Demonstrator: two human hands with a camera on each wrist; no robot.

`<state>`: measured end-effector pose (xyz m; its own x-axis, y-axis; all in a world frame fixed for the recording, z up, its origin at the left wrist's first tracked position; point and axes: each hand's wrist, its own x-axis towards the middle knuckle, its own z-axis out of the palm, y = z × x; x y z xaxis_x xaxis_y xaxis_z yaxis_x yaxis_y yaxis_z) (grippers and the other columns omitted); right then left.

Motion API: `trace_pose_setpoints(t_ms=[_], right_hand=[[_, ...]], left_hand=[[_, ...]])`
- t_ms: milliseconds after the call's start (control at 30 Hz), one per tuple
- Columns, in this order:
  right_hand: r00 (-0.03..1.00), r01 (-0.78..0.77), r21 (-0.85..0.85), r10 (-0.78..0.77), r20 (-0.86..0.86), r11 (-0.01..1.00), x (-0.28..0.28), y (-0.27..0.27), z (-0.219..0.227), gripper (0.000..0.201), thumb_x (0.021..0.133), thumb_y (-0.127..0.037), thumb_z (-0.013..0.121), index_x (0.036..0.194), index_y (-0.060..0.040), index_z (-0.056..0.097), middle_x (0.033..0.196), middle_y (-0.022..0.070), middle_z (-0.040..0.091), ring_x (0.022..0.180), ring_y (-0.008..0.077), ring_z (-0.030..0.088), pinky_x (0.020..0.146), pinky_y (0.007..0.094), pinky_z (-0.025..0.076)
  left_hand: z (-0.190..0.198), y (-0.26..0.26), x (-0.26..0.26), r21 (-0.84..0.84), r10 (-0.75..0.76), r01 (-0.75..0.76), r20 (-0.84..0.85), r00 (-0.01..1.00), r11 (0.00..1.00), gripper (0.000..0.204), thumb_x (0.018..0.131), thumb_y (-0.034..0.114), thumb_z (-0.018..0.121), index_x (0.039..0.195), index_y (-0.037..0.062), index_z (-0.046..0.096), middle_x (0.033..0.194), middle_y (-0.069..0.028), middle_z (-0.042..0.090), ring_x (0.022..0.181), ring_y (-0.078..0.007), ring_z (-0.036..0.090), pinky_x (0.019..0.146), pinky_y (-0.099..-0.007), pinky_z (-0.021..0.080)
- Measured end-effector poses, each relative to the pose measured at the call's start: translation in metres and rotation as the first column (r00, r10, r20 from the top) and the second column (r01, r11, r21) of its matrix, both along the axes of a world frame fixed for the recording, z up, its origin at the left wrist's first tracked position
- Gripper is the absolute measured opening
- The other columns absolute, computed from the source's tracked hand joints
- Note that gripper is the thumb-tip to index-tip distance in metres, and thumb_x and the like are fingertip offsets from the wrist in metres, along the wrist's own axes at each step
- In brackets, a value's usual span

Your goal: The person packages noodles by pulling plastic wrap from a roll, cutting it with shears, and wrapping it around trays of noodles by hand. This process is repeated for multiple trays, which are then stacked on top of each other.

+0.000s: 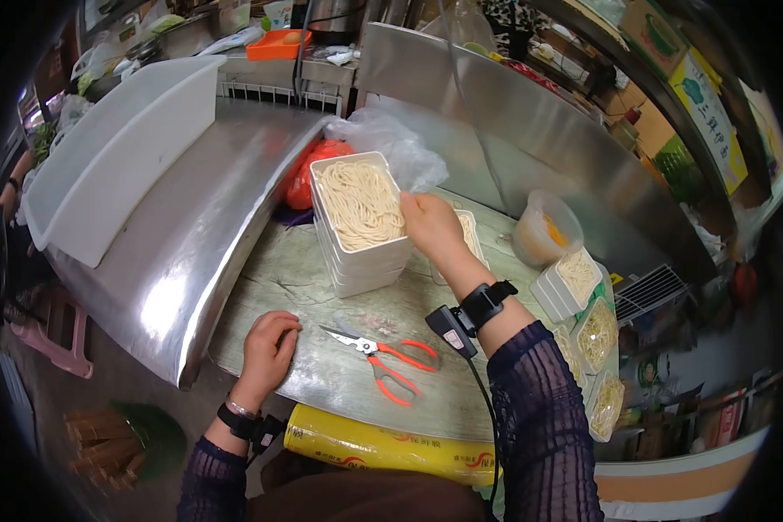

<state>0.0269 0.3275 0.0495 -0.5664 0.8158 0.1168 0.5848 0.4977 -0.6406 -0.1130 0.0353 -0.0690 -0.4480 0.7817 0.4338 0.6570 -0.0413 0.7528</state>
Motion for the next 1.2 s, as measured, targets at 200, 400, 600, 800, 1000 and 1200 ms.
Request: trace_pose_setpoints(t_ms=[200, 400, 600, 800, 1000, 1200], right_hand=[[0.958, 0.095, -0.26, -0.159, -0.239, 0.961, 0.04, -0.003, 0.023, 0.054, 0.097, -0.049, 0.044, 0.099, -0.0009, 0.068, 0.087, 0.0067, 0.067, 0.07, 0.019, 0.061, 0.061, 0.0327, 0.048], [0.851, 0.288, -0.272, -0.375, -0.368, 0.918, 0.176, 0.014, -0.029, 0.026, 0.094, -0.028, 0.062, 0.104, -0.0042, 0.069, 0.087, 0.0004, 0.062, 0.068, 0.0077, 0.055, 0.054, 0.0245, 0.045], [0.954, 0.242, 0.03, -0.232, -0.191, 0.97, 0.213, 0.001, -0.128, 0.02, 0.078, -0.011, 0.074, 0.094, 0.0009, 0.068, 0.082, 0.008, 0.066, 0.069, 0.0179, 0.062, 0.066, 0.0312, 0.051], [0.99, 0.142, 0.107, -0.139, -0.031, 0.984, 0.195, 0.005, -0.117, 0.017, 0.074, -0.013, 0.076, 0.086, -0.0021, 0.069, 0.081, 0.0122, 0.066, 0.073, 0.0265, 0.064, 0.069, 0.0368, 0.051], [0.985, 0.108, 0.208, -0.132, 0.107, 0.972, 0.196, 0.005, -0.125, 0.011, 0.076, -0.015, 0.069, 0.078, -0.0043, 0.067, 0.076, 0.0155, 0.066, 0.074, 0.0344, 0.063, 0.069, 0.0434, 0.051], [0.999, 0.027, -0.221, -0.034, -0.028, 0.975, 0.257, -0.081, -0.07, 0.014, 0.08, -0.017, 0.068, 0.079, -0.0036, 0.065, 0.074, 0.0129, 0.065, 0.069, 0.0266, 0.064, 0.063, 0.0374, 0.049]], left_hand=[[-0.007, 0.001, 0.0, 0.027, -0.013, 0.013, -0.006, 1.0, 1.0, 0.012, 0.08, -0.002, 0.062, 0.091, 0.0029, 0.065, 0.1, -0.0154, 0.066, 0.096, -0.0354, 0.061, 0.084, -0.0404, 0.049], [-0.006, 0.003, 0.003, -0.021, -0.03, 0.029, -0.012, 0.999, 0.999, 0.011, 0.083, -0.005, 0.059, 0.092, -0.0005, 0.065, 0.103, -0.0137, 0.063, 0.096, -0.0275, 0.061, 0.084, -0.0336, 0.049], [-0.004, 0.004, 0.006, -0.057, -0.044, 0.041, -0.05, 0.998, 0.998, 0.011, 0.085, -0.004, 0.057, 0.093, -0.0002, 0.064, 0.103, -0.0135, 0.062, 0.098, -0.0265, 0.06, 0.086, -0.0324, 0.047], [-0.003, 0.005, 0.007, -0.087, -0.028, 0.024, -0.042, 0.999, 0.996, 0.009, 0.086, -0.003, 0.057, 0.092, 0.0, 0.064, 0.102, -0.0137, 0.062, 0.098, -0.0271, 0.06, 0.088, -0.033, 0.046], [0.0, 0.01, 0.011, -0.109, -0.045, 0.042, -0.022, 0.999, 0.993, 0.008, 0.087, -0.001, 0.056, 0.093, -0.0008, 0.063, 0.098, -0.0146, 0.062, 0.096, -0.0301, 0.059, 0.09, -0.0368, 0.045], [-0.004, 0.004, 0.011, -0.111, -0.065, 0.063, -0.021, 0.998, 0.992, 0.009, 0.088, -0.004, 0.055, 0.091, -0.0009, 0.063, 0.101, -0.0126, 0.062, 0.098, -0.0262, 0.059, 0.092, -0.0343, 0.045]])
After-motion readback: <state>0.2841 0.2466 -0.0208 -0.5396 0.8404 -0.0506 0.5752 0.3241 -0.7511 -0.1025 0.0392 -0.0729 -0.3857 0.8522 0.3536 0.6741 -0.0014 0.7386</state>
